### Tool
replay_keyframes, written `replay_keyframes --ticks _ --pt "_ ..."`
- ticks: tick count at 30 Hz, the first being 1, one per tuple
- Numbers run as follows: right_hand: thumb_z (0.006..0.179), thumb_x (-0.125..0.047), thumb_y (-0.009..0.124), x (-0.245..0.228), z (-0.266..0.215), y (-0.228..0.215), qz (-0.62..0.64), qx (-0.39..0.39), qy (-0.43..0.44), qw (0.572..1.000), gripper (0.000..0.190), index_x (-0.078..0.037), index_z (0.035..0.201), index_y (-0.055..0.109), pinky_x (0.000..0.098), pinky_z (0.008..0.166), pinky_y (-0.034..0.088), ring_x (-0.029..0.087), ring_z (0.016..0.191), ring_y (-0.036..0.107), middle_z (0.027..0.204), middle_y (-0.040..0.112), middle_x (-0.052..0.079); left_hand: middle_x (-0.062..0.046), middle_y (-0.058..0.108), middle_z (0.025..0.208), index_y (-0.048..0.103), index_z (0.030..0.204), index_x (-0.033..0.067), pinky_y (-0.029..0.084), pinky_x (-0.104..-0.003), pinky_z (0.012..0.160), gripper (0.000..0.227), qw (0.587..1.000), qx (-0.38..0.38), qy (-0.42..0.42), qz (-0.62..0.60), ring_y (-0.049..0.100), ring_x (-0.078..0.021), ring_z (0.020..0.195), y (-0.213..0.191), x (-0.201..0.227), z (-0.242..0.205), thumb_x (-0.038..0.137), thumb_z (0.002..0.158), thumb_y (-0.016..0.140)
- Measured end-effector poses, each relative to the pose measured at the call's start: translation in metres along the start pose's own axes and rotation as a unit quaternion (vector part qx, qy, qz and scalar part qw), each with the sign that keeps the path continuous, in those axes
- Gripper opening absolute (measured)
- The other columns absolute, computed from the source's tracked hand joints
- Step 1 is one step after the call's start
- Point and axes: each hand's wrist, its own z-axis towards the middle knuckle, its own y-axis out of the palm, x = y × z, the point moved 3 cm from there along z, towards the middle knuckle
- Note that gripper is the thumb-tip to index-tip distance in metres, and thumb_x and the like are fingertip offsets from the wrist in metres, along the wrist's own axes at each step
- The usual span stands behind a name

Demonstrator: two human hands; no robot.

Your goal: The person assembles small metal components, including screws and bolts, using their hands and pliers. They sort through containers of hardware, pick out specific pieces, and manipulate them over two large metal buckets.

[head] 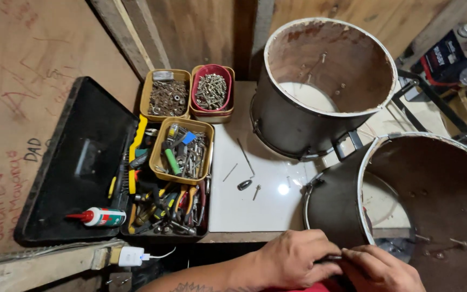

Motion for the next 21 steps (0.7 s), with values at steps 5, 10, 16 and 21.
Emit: replay_keyframes --ticks 5,10,16,21 --pt "0.076 -0.025 0.081 -0.008 -0.001 -0.003 -0.008 0.036 -0.063 0.997 0.025 -0.028 0.101 0.078 0.0160 0.074 0.057 -0.002 0.085 0.075 0.100 0.077 -0.013 -0.008 0.059 0.076 0.062 0.085 0.0074 0.049 -0.044 0.059 0.025 0.994 -0.012 -0.044 0.100 0.061 -0.0299 0.066 0.008 0.001 0.004 0.024 0.104 0.057" --pt "0.076 -0.022 0.078 -0.007 -0.003 -0.007 0.002 -0.001 -0.065 0.998 0.032 -0.028 0.107 0.079 0.0151 0.082 0.056 -0.002 0.090 0.075 0.106 0.077 -0.014 -0.008 0.062 0.075 0.064 0.080 0.0080 0.051 -0.043 0.063 0.036 0.991 -0.024 -0.105 0.085 0.064 -0.0288 0.069 0.010 0.002 0.006 0.033 0.105 0.057" --pt "0.079 -0.023 0.079 -0.010 -0.002 -0.013 -0.005 0.033 -0.043 0.999 0.020 -0.023 0.099 0.079 0.0187 0.070 0.056 0.000 0.080 0.074 0.095 0.077 -0.012 -0.011 0.062 0.085 0.066 0.096 0.0031 0.052 -0.040 0.063 0.016 0.997 0.038 -0.004 0.066 0.061 -0.0289 0.071 0.007 0.013 0.009 0.017 0.102 0.064" --pt "0.079 -0.024 0.079 0.008 -0.011 -0.004 -0.015 0.017 -0.087 0.996 0.031 -0.024 0.109 0.076 0.0174 0.072 0.057 -0.001 0.084 0.073 0.101 0.075 -0.012 -0.012 0.063 0.089 0.066 0.103 0.0058 0.053 -0.045 0.063 0.030 0.993 0.020 -0.076 0.084 0.065 -0.0335 0.070 0.010 0.012 0.007 0.035 0.097 0.064"
